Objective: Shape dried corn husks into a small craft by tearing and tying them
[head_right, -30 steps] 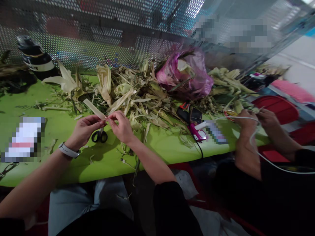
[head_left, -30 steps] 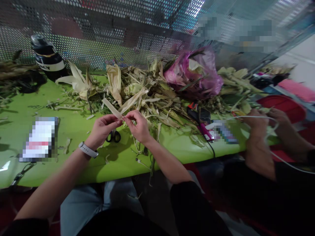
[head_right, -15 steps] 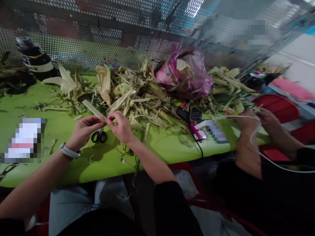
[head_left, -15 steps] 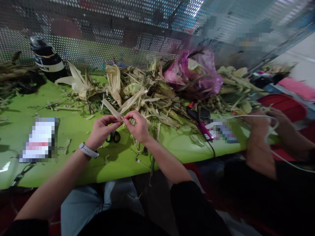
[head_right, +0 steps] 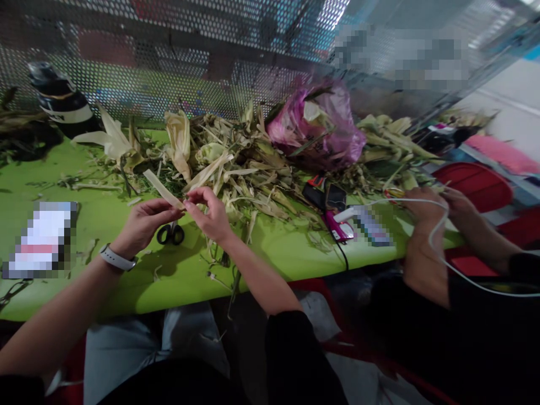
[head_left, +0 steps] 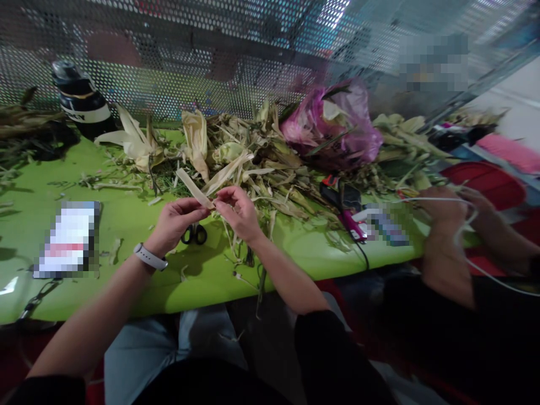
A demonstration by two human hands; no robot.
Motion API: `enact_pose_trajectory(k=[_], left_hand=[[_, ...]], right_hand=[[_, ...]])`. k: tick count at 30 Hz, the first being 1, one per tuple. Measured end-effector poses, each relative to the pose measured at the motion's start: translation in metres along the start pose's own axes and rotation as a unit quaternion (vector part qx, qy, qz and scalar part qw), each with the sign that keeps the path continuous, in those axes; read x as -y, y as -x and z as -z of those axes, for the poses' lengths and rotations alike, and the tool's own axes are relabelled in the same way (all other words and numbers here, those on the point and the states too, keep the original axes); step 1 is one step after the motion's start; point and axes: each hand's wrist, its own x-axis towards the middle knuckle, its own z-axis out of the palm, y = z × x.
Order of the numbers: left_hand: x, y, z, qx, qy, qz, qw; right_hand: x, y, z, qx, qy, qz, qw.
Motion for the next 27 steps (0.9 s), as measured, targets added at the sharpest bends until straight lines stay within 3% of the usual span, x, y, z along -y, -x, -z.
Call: enact_pose_trajectory(k=[5,10,14,19,27], left_hand=[[-0.004,0.0,-0.001,-0.004,0.031,0.007,0.999],[0.0,-0.002,0.001,-0.006,0.004,-0.016,1.0],[0.004,-0.004,0.003,-0.01,-0.051,-0.038,0.998],[0.005,-0.003,0.002,0.007,-0.065,-0.036,0.997],[0.001,-0.001,-0.001,-0.001,-0.019,0.014,1.0]], right_hand=[[0.005,-0.003,0.006,0.048,0.067,0.042,0.996],[0.003,-0.004,0.002,0.017,0.103,0.122,0.987],[-0.001,-0.002,-0.002,-0.017,0.119,0.137,0.983],[-0.003,-0.001,-0.004,-0.018,0.091,0.086,0.992],[-0.002,-0.002,-0.004,-0.01,0.012,-0.066,0.998]])
